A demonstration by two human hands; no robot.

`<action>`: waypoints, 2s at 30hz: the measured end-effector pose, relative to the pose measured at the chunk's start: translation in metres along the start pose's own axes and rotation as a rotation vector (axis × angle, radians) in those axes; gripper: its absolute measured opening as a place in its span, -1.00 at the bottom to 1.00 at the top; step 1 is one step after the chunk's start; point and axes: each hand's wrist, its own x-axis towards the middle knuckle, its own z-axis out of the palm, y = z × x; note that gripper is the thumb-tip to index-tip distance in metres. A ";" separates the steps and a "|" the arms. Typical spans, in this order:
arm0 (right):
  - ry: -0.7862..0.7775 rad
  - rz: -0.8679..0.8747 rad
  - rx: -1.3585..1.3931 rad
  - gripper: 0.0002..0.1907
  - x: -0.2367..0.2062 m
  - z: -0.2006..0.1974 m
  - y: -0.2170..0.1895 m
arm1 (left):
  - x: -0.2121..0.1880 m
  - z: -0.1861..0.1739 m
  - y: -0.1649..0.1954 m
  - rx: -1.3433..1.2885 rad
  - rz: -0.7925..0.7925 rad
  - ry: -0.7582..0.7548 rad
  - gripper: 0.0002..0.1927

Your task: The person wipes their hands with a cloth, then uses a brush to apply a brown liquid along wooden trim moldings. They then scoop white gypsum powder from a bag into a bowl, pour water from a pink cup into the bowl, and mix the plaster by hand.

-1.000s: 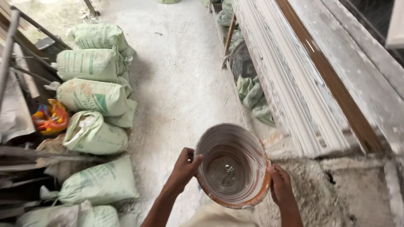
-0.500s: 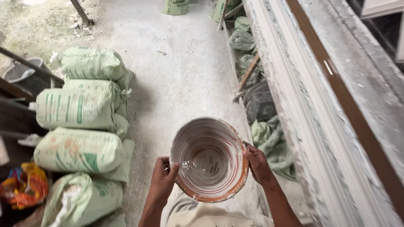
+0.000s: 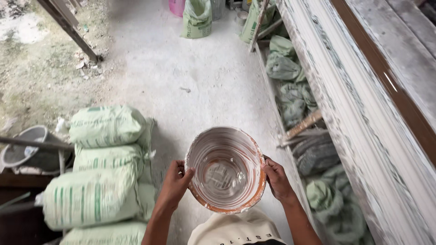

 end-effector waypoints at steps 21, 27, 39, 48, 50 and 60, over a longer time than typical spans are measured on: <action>0.073 0.011 -0.315 -0.85 0.720 0.175 -0.065 | 0.666 -0.150 0.207 0.078 -0.017 0.098 -0.74; 0.176 -0.035 -0.208 -0.71 0.838 0.217 -0.074 | 0.826 -0.185 0.296 0.215 -0.144 -0.068 -0.74; 0.423 0.010 -0.154 -0.78 1.103 0.244 -0.079 | 1.166 -0.184 0.369 0.329 -0.032 -0.246 -0.78; 0.483 0.197 -0.321 -0.74 1.315 0.232 -0.123 | 1.361 -0.172 0.410 0.482 0.012 -0.203 -0.75; 0.520 0.215 -0.342 -0.75 1.356 0.227 -0.123 | 1.418 -0.166 0.412 0.520 0.035 -0.268 -0.73; 0.818 0.477 -0.081 -0.70 1.419 0.207 0.003 | 1.671 -0.091 0.313 0.695 0.112 -0.897 -0.71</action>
